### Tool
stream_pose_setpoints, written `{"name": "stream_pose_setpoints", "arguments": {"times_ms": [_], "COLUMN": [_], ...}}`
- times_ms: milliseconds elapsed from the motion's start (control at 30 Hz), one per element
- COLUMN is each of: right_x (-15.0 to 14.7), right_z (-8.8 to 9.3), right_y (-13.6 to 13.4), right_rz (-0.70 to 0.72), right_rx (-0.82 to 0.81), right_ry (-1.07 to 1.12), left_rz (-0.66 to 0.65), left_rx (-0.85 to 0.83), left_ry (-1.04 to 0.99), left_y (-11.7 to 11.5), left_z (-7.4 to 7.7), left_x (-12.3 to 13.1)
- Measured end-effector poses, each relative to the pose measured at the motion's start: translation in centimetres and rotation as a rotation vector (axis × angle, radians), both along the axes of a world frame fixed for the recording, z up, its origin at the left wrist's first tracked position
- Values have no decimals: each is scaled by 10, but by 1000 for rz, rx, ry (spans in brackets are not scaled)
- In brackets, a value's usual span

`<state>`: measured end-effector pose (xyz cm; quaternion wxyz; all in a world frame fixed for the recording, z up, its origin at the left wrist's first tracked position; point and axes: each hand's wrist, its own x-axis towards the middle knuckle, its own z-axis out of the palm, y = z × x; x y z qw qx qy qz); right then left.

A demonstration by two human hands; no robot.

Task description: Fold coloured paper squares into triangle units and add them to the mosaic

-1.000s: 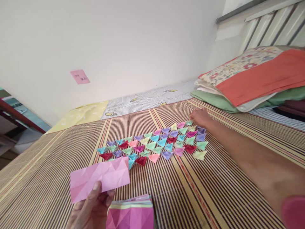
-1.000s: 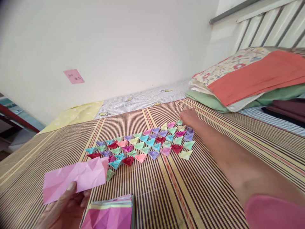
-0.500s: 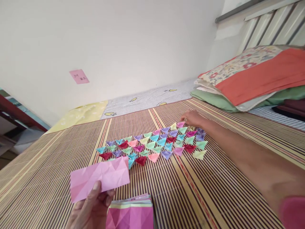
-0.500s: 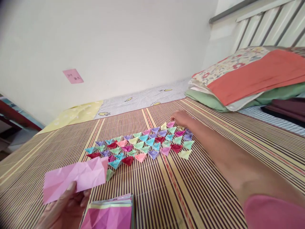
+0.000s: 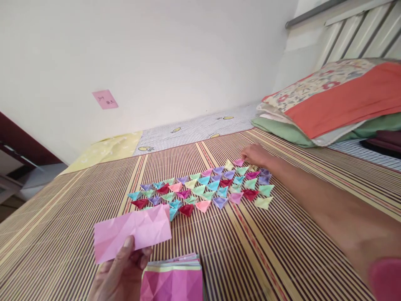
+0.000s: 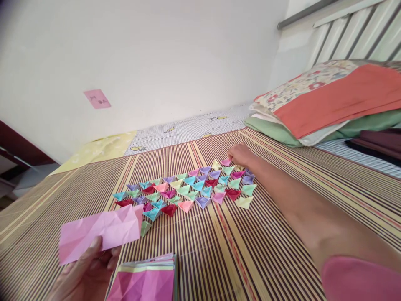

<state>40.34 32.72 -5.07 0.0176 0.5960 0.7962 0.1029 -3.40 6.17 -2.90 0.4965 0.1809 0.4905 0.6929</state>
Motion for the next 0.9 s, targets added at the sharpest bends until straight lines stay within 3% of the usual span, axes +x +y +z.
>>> {"name": "stream_pose_setpoints", "arguments": {"times_ms": [200, 433, 600, 900], "right_x": [-3, -39, -53, -56], "right_z": [4, 7, 2, 4], "right_y": [-3, 9, 16, 16], "right_rz": [4, 120, 135, 122], "right_rx": [43, 1, -65, -69], "right_ry": [2, 35, 22, 46], "left_rz": [-14, 4, 90, -1], "left_rx": [-14, -40, -35, -25], "left_ry": [-15, -13, -48, -24], "left_y": [1, 0, 0, -1], "left_z": [-2, -1, 0, -1], "left_x": [-2, -1, -2, -1]}}
